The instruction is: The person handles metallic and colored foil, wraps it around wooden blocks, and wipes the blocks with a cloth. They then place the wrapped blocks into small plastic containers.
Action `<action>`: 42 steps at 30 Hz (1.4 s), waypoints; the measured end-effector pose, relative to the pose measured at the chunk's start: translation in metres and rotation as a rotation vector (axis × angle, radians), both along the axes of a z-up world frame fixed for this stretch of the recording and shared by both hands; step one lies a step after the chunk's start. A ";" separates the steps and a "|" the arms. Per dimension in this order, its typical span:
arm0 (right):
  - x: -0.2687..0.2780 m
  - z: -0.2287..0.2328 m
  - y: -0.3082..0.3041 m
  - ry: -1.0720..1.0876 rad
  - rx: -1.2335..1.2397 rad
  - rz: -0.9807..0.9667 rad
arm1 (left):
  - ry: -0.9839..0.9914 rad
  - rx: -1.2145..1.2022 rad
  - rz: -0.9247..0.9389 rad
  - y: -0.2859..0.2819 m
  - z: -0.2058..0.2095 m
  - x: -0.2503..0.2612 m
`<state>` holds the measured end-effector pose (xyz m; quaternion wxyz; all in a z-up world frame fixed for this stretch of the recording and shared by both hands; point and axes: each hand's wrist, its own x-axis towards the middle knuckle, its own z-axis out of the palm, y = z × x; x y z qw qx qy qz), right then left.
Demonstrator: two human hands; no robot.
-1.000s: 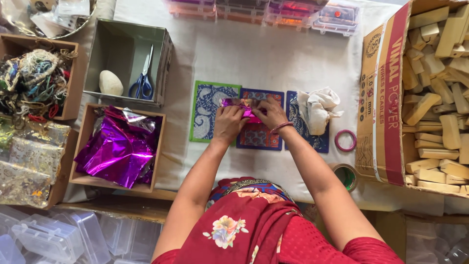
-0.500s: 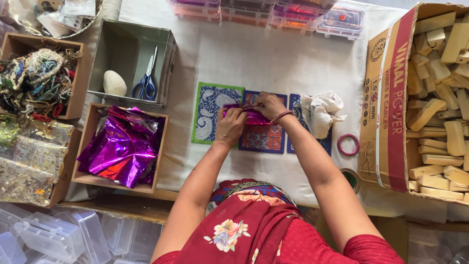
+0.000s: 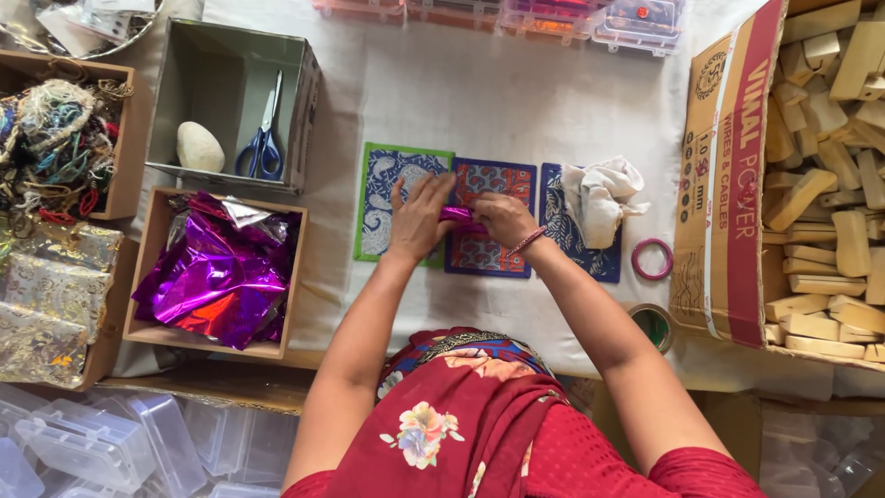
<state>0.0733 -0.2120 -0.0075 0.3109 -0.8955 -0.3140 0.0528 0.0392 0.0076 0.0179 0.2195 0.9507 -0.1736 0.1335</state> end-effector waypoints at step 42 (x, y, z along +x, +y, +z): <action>-0.059 0.001 0.030 -0.282 -0.164 -0.152 | -0.247 0.224 -0.061 0.004 -0.046 -0.029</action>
